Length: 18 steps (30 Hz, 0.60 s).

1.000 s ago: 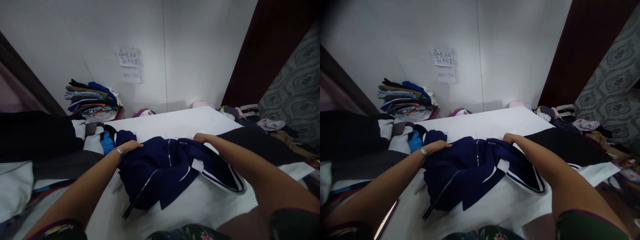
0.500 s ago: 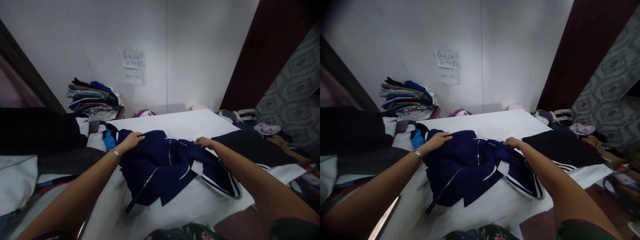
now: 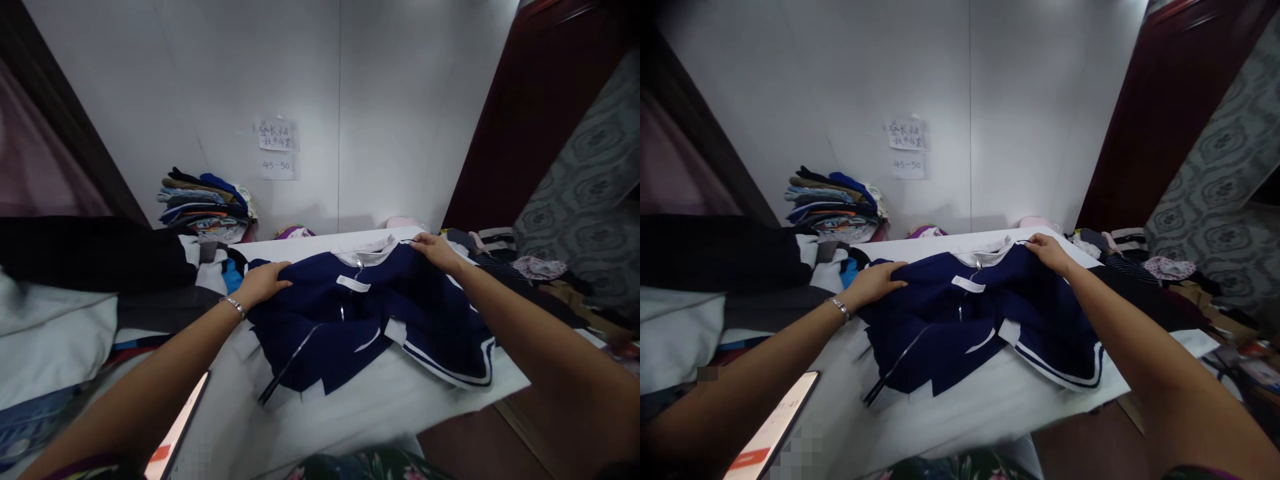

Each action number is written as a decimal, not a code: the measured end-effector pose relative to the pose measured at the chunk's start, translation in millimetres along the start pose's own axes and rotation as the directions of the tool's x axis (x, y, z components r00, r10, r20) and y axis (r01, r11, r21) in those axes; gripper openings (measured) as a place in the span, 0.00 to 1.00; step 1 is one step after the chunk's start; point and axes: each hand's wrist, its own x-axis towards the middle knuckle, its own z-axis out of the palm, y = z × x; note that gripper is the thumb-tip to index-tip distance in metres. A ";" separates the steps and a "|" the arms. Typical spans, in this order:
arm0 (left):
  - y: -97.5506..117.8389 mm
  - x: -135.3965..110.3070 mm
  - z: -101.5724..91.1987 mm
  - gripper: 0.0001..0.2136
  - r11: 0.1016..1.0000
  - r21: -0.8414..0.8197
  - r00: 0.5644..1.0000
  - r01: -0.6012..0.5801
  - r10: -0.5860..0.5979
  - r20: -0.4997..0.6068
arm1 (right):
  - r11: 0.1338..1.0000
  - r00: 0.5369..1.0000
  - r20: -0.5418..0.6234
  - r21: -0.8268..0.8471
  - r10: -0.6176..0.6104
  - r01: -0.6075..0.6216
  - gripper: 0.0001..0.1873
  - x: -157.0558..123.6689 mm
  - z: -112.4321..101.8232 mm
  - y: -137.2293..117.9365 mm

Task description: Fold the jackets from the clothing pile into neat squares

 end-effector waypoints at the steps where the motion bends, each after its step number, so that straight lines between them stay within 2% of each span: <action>1: -0.9 -1.7 -3.3 0.25 1.000 -0.023 1.000 -0.007 0.006 -0.030 | 1.000 1.000 0.006 0.009 -0.003 0.002 0.23 -2.3 -4.1 -3.8; 3: -3.5 -5.0 -11.5 0.22 0.997 -0.079 0.998 -0.013 0.008 -0.065 | 1.000 0.999 0.038 0.020 0.011 -0.011 0.24 -9.2 -12.0 -12.0; 6: -6.9 -10.6 -25.5 0.22 0.994 -0.100 0.992 0.045 -0.056 -0.112 | 0.998 0.988 0.150 -0.035 0.049 -0.044 0.25 -25.0 -21.2 -23.1; 10: -7.9 -17.2 -38.1 0.22 0.989 -0.043 0.975 0.144 -0.149 -0.167 | 0.978 0.923 0.364 -0.202 0.123 -0.051 0.24 -44.7 -23.8 -23.7; 12: -5.6 -18.0 -41.2 0.22 0.984 -0.028 0.967 0.179 -0.181 -0.181 | 0.943 0.890 0.405 -0.327 0.207 -0.071 0.18 -46.9 -22.9 -17.9; 13: -3.3 -17.4 -43.0 0.21 0.982 -0.025 0.964 0.189 -0.190 -0.186 | 0.909 0.888 0.388 -0.411 0.246 -0.072 0.14 -45.4 -23.1 -14.9; 15: 4.1 -14.0 -48.9 0.20 0.983 -0.024 0.963 0.182 -0.183 -0.196 | 0.795 0.917 0.288 -0.604 0.276 -0.050 0.09 -37.8 -26.7 -11.2; 17: 14.6 -8.1 -60.3 0.19 0.987 -0.023 0.961 0.161 -0.162 -0.226 | 0.667 0.970 0.134 -0.744 0.204 -0.038 0.08 -26.2 -36.1 -12.7; 18: 20.4 -4.6 -68.7 0.19 0.988 -0.024 0.954 0.154 -0.154 -0.256 | 0.641 0.988 0.069 -0.767 0.137 -0.035 0.09 -20.0 -42.8 -15.8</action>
